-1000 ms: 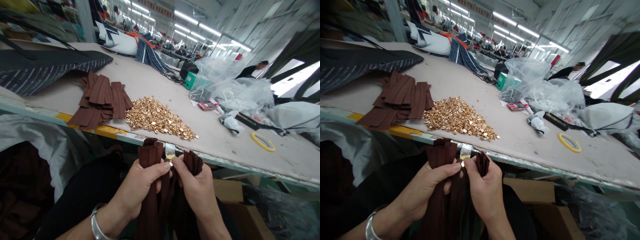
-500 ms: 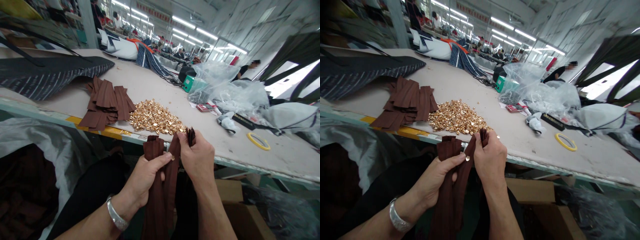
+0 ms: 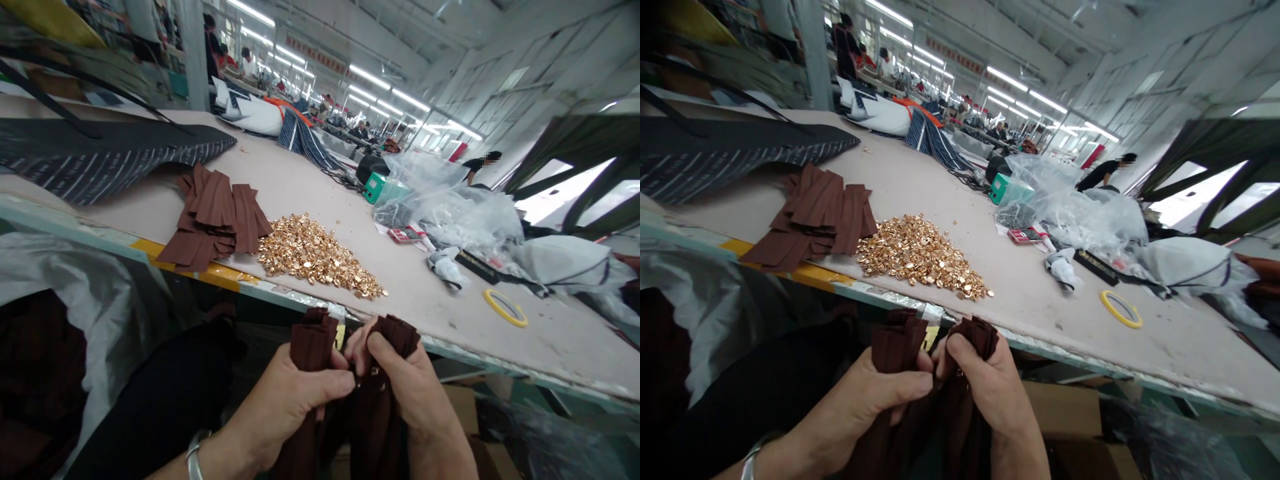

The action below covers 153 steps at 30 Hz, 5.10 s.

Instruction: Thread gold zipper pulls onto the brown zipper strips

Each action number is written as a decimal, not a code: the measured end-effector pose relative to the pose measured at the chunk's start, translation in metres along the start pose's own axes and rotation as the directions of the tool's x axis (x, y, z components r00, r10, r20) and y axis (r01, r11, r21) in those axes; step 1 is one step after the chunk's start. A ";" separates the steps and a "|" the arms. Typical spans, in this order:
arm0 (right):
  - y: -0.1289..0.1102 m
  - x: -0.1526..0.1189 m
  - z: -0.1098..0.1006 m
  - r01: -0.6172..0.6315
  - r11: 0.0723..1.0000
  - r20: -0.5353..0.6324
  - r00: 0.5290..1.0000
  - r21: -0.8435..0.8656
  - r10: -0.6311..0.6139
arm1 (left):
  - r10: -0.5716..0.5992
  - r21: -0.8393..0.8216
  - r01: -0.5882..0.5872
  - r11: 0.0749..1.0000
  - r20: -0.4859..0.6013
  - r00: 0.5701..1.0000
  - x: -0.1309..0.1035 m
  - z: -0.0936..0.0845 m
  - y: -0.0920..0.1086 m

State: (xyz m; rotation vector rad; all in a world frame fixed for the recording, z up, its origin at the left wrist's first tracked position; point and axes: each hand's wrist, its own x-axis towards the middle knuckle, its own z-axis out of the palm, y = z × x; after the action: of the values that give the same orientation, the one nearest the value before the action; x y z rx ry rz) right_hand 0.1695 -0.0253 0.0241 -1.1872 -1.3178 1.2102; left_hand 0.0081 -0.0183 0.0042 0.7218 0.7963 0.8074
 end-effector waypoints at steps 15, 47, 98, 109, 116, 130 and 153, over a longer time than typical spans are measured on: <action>-0.015 0.047 0.016 -0.210 0.052 -0.214 0.900 -0.976 -0.380 | -0.062 -0.035 0.060 0.998 -0.058 0.996 0.003 -0.017 -0.005; 0.012 -0.024 0.026 0.423 0.427 0.116 0.806 -0.799 -0.580 | -0.017 -0.234 0.004 0.972 -0.054 0.998 0.007 -0.008 -0.014; 0.024 -0.037 0.028 0.529 0.683 0.091 0.819 -0.504 -0.567 | -0.187 -0.322 0.175 0.930 -0.005 0.982 -0.004 -0.019 -0.009; 0.025 -0.029 0.039 -0.122 0.968 -0.247 0.953 0.221 0.177 | -0.130 -0.258 0.134 0.957 0.034 0.991 -0.003 -0.016 -0.003; 0.021 -0.021 0.037 -0.270 0.752 -0.089 0.913 0.602 0.399 | -0.115 -0.103 0.115 0.988 0.008 0.993 0.006 -0.019 0.010; 0.026 -0.011 0.035 -0.349 0.728 0.017 0.907 0.591 0.421 | -0.169 -0.083 0.169 0.982 0.004 0.986 0.013 -0.012 0.012; 0.020 0.001 0.038 -0.290 0.790 -0.053 0.925 0.541 0.375 | -0.033 -0.068 0.026 0.997 -0.098 0.995 0.015 -0.001 0.014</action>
State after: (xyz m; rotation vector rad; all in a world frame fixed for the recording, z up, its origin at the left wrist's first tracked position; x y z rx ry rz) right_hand 0.1325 -0.0263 0.0019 -1.1009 -0.5965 1.5698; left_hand 0.0088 0.0012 0.0096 0.6128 0.8635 0.8441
